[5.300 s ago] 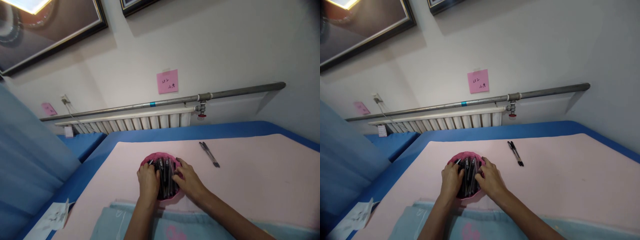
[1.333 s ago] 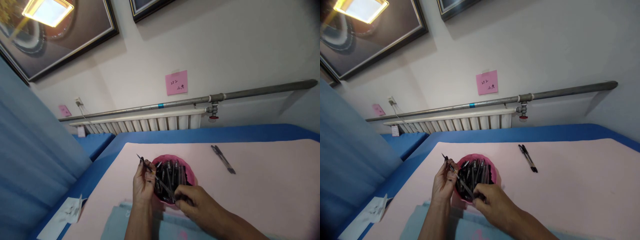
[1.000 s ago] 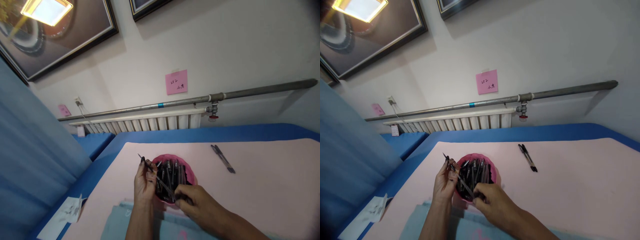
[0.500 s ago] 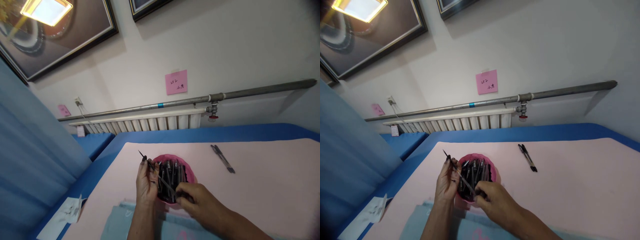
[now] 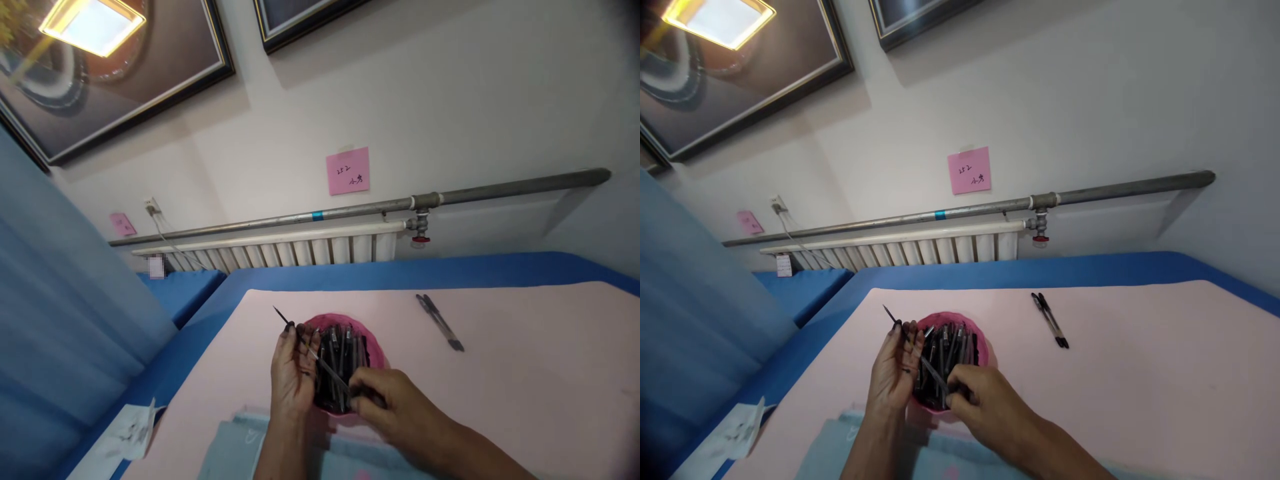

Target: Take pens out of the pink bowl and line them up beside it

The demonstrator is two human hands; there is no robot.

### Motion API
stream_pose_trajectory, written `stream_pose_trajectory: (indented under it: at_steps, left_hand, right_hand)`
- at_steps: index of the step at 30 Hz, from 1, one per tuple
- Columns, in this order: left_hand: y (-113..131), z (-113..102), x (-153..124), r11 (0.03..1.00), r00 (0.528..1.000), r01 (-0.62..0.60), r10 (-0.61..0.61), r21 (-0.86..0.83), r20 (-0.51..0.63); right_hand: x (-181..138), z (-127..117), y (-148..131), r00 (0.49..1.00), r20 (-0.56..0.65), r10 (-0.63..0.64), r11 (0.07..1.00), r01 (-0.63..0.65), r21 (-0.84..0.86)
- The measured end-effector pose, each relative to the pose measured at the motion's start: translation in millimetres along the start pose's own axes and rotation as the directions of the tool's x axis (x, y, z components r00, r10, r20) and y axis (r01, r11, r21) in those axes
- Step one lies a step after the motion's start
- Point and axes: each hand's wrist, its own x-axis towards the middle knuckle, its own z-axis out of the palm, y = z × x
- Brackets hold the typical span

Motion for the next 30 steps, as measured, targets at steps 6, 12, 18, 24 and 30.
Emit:
stream_pose_trajectory:
  at_steps: [6,12,18,24,30]
  left_hand:
    - [-0.6,0.9,-0.1,1.0,1.0,-0.02,0.02,0.007,-0.011]
    - [-0.9,0.0,1.4,1.0,0.999,-0.005,0.005,-0.008,-0.039]
    - [-0.5,0.8,1.1,1.0,0.999,0.013,-0.013,-0.003,-0.035]
    - [-5.8,-0.7,-1.8,1.0,0.999,-0.002,0.0,0.026,0.049]
    - [-11.1,-2.7,-11.7,0.97,0.963,0.049,-0.109,0.237,0.248]
  right_hand:
    - [-0.9,-0.6,-0.3,0.996,-0.037,-0.079,0.992,0.074,-0.103]
    - [-0.9,1.6,1.7,0.995,-0.049,-0.085,0.991,0.079,-0.106]
    - [-1.4,1.4,0.7,0.998,-0.039,-0.057,0.995,0.054,-0.085]
    - [-0.1,1.7,2.9,0.998,-0.051,-0.039,0.994,0.034,-0.101]
    - [3.6,2.7,10.0,0.994,-0.112,0.004,1.0,-0.004,0.005]
